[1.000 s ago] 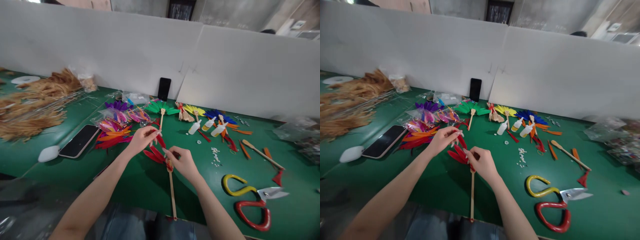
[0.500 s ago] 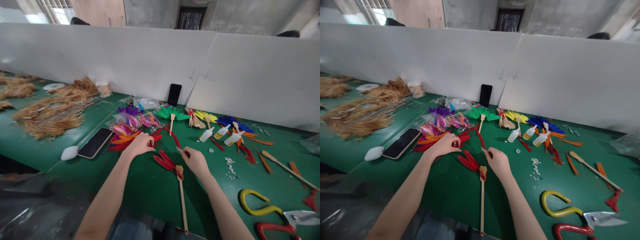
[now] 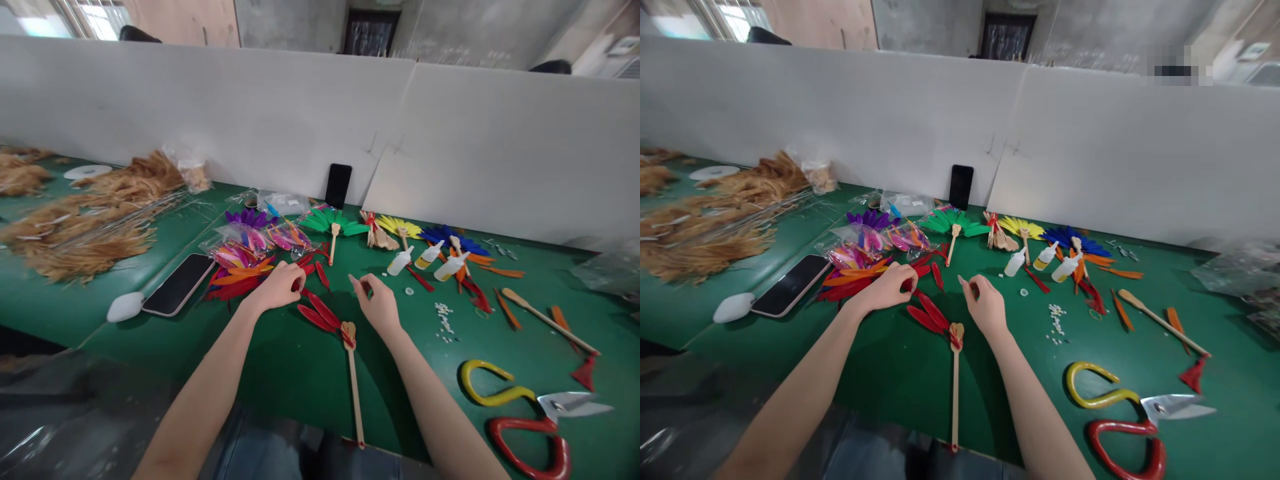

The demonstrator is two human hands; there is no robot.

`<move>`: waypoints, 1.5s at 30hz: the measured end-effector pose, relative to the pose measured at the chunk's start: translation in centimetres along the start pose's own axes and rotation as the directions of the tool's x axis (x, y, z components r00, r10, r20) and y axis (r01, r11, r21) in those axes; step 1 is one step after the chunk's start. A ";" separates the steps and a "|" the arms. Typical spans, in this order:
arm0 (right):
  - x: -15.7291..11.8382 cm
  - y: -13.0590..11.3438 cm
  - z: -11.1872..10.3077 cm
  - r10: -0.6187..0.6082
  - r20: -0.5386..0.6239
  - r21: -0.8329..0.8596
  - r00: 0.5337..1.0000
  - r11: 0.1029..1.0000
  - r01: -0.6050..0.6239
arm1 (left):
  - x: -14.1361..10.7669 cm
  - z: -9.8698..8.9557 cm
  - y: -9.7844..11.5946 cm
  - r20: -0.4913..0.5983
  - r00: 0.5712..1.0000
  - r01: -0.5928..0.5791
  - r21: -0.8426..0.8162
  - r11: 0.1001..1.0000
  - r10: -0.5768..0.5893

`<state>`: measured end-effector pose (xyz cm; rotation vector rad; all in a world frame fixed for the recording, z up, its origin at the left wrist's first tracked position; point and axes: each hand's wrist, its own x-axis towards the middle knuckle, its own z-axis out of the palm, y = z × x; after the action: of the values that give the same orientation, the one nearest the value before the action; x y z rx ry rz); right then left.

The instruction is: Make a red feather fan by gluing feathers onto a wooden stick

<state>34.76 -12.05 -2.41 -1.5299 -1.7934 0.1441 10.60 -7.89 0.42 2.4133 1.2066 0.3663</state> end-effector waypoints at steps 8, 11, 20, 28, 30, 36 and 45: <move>-0.1 -0.1 -0.4 0.065 0.020 0.163 0.998 0.984 -0.068 | 0.3 0.6 0.1 0.032 0.994 0.100 0.017 0.995 -0.101; -0.1 -0.2 -0.7 0.075 0.086 0.202 0.993 0.975 -0.091 | 0.4 0.8 -0.2 -0.009 0.996 0.087 0.040 0.995 -0.087; 0.1 -0.4 -0.9 0.161 0.071 0.436 0.984 0.883 -0.176 | 0.4 -0.9 -0.6 -0.135 0.979 0.143 -0.067 0.987 -0.151; 0.5 -1.5 -2.1 0.208 0.150 0.623 0.967 0.739 -0.256 | 0.0 -1.9 1.1 -0.184 0.970 0.069 -0.412 0.908 -0.157; 0.6 -1.9 -2.4 0.226 0.174 0.657 0.958 0.698 -0.284 | -0.1 -2.0 1.6 -0.169 0.974 0.059 -0.448 0.892 -0.150; 0.8 -1.9 -2.7 0.221 0.246 0.745 0.944 0.580 -0.330 | 0.0 -2.0 2.5 -0.169 0.968 0.059 -0.571 0.819 -0.187; 1.1 -1.6 -3.0 0.134 0.353 0.821 0.926 0.429 -0.376 | 0.4 -1.3 2.5 -0.222 0.935 0.043 -0.704 0.709 -0.278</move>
<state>35.27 -12.69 1.06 -0.9705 -1.2220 1.2763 12.08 -8.62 2.74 1.6126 1.1229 0.9856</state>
